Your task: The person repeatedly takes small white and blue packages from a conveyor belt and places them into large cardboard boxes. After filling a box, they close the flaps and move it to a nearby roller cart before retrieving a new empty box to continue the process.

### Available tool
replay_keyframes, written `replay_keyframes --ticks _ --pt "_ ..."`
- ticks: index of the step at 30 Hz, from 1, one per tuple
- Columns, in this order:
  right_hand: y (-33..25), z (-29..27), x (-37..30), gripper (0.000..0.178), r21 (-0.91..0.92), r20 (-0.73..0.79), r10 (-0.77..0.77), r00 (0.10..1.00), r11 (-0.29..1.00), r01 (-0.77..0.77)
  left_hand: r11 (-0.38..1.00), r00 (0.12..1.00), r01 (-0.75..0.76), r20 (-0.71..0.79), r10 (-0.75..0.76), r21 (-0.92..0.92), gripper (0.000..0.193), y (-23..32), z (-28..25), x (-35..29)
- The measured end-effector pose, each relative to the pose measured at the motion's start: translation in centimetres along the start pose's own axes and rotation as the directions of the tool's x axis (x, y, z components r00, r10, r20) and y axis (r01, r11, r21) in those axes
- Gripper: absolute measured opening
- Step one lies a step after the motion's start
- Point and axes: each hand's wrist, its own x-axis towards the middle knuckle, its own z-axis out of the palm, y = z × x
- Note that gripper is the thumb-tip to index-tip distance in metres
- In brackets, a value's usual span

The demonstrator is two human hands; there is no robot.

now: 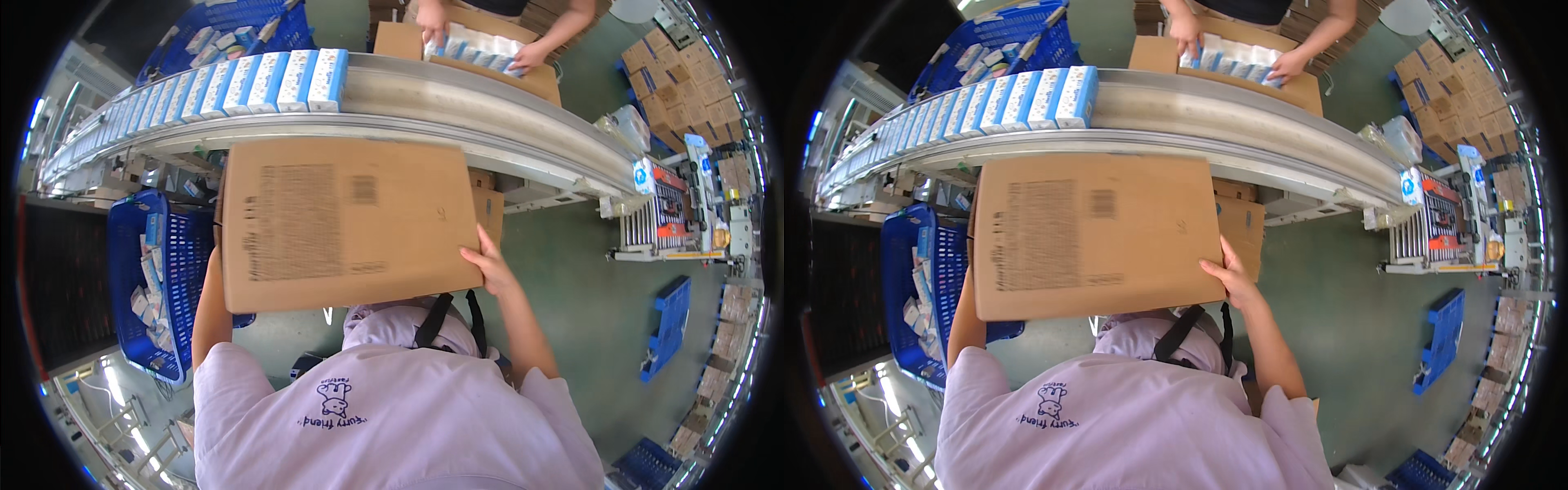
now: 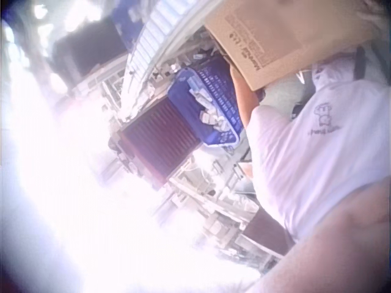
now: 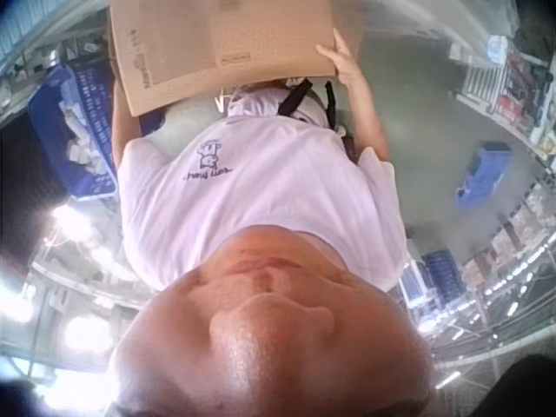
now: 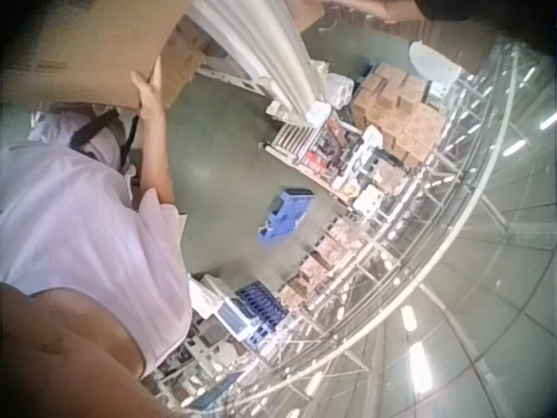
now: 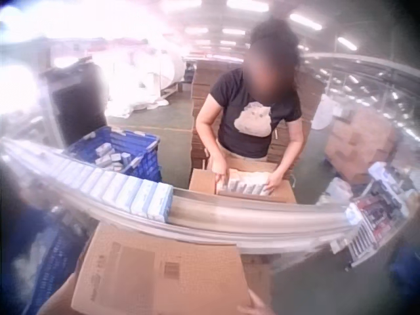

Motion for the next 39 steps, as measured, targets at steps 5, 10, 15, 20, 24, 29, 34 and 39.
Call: replay_keyframes --ticks 5,10,15,20,24,29,34,39 --pt "-9.1 11.4 -2.8 0.062 -0.128 0.198 -0.286 0.937 0.941 0.314 0.927 0.931 0.363 -0.086 -0.355 0.096 0.092 -6.3 2.5 3.2" --pt "2.0 15.6 6.1 0.057 -0.764 0.028 -0.047 0.998 0.643 0.052 0.925 0.993 -0.075 0.109 0.036 0.373 0.095 -6.4 18.1 5.2" --pt "-5.9 11.7 3.0 0.046 -0.86 0.338 -0.483 0.808 0.192 0.474 0.444 0.98 -0.044 -0.047 0.192 0.895 0.061 -0.8 19.7 5.0" --pt "-2.5 -7.7 -3.8 0.049 -0.842 -0.524 -0.516 0.678 0.19 -0.505 0.918 0.972 -0.125 0.232 0.037 0.376 0.041 0.0 11.5 5.3" --pt "-1.0 -6.4 -2.5 0.039 -0.874 -0.46 -0.458 0.76 0.382 -0.299 0.868 0.936 0.285 -0.315 -0.16 0.406 0.048 -4.4 6.1 7.9" --pt "-2.3 -2.1 0.5 0.034 -0.803 -0.594 -0.343 0.727 0.214 -0.556 -0.113 0.604 0.381 -0.155 0.782 0.918 0.081 -12.7 13.6 7.0" --pt "-2.4 -4.2 0.3 0.037 -0.888 -0.459 -0.394 0.796 0.241 -0.393 0.621 0.987 -0.053 -0.051 0.149 0.782 0.07 -15.0 10.7 8.1" --pt "-4.2 -3.4 1.0 0.041 -0.871 -0.484 -0.204 0.851 0.207 -0.446 0.037 0.978 0.052 -0.058 0.198 0.998 0.082 -13.0 15.6 4.8"
